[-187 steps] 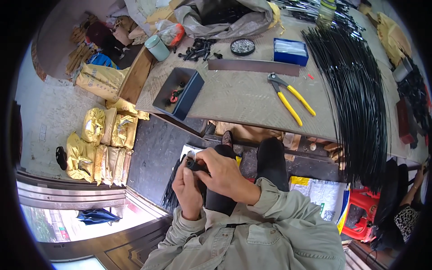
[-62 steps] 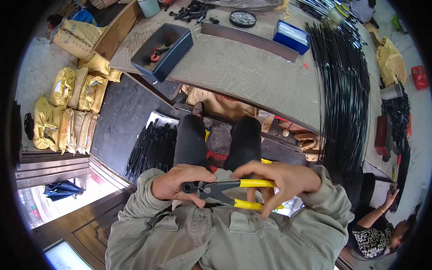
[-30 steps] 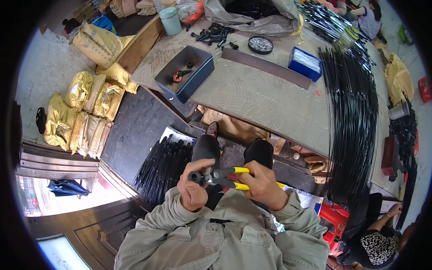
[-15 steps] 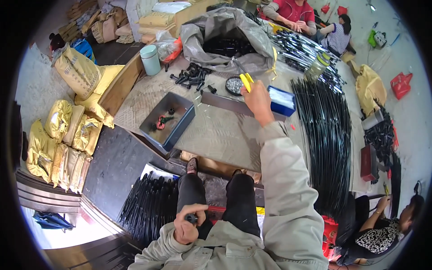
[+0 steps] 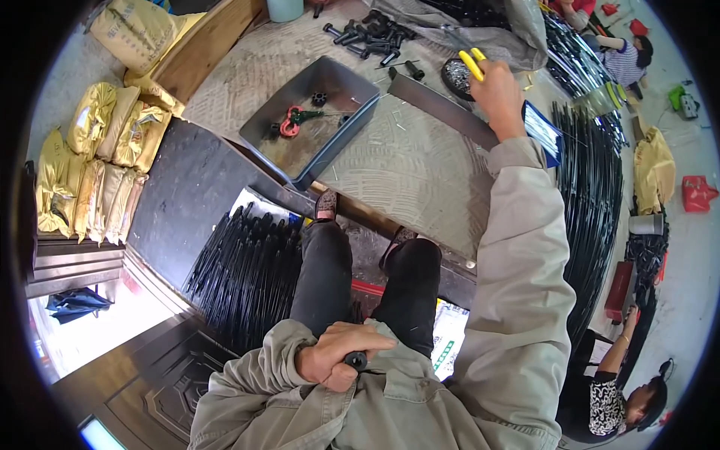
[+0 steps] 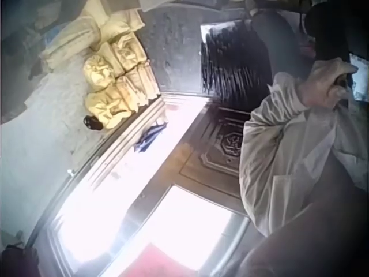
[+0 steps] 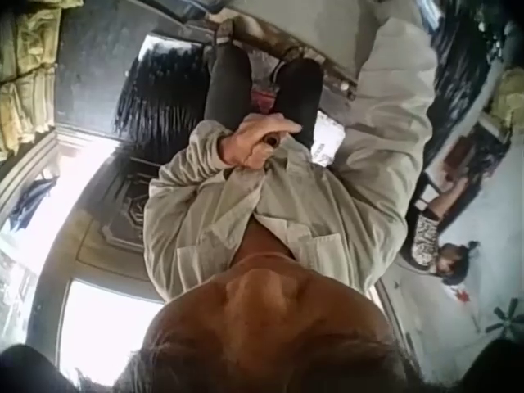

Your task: Assemble bundles of plastic cable components using a manual crimping and clamping tool.

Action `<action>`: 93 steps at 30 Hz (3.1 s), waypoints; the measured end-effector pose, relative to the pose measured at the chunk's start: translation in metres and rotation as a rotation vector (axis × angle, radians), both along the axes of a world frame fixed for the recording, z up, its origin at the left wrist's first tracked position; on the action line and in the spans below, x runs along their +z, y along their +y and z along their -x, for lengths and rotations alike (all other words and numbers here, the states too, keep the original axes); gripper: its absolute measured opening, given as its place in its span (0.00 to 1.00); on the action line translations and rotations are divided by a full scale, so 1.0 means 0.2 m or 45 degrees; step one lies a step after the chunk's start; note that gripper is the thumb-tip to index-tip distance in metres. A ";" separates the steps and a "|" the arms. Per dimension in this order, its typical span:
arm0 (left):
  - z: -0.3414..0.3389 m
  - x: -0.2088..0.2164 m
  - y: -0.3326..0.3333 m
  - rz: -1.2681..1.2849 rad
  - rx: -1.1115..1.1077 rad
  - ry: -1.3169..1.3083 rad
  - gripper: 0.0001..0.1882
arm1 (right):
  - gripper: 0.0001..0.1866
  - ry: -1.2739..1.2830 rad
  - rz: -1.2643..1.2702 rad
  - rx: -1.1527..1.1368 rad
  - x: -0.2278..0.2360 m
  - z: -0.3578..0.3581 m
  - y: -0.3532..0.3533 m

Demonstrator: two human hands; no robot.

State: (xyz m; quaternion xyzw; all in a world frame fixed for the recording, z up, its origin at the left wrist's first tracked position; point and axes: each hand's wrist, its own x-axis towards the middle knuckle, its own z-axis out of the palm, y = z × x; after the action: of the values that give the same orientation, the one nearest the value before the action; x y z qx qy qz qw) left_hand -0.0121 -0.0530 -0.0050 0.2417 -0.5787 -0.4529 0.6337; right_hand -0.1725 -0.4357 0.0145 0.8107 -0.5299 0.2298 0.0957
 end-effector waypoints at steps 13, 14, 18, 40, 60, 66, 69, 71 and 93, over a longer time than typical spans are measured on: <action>0.00 0.09 0.05 -0.221 0.262 -0.039 0.35 | 0.07 -0.375 0.158 0.147 0.05 0.04 0.07; 0.01 0.10 0.06 -0.265 0.302 -0.031 0.36 | 0.07 -0.448 0.138 0.207 0.06 0.06 0.08; 0.02 0.15 0.09 -0.294 0.331 0.003 0.36 | 0.08 -1.296 -0.554 0.493 0.19 0.08 0.30; 0.10 0.38 0.19 -0.203 0.402 -0.113 0.36 | 0.12 -2.036 -1.036 1.240 0.20 -0.12 1.74; 0.08 0.25 0.17 -0.087 0.421 -0.054 0.26 | 0.08 -1.064 -0.610 1.051 0.34 -0.05 1.71; 0.06 0.25 0.16 -0.125 0.429 -0.017 0.27 | 0.09 -1.738 -0.670 1.070 0.18 -0.16 1.80; 0.05 0.24 0.16 -0.102 0.456 -0.024 0.26 | 0.09 -1.662 -0.563 1.145 0.12 -0.19 1.79; 0.04 0.24 0.16 -0.079 0.475 -0.025 0.26 | 0.09 -1.616 -0.512 1.185 0.11 -0.21 1.79; -0.03 0.20 0.18 -0.090 0.531 -0.034 0.29 | 0.11 -1.572 -0.602 1.123 0.09 -0.30 1.81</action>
State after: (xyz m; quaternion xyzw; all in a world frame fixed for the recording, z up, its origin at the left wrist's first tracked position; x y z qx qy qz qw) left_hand -0.0059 -0.0162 0.0348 0.3844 -0.5083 -0.3288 0.6970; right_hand -0.1120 -0.0728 0.0316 0.6706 -0.1520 0.5359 -0.4900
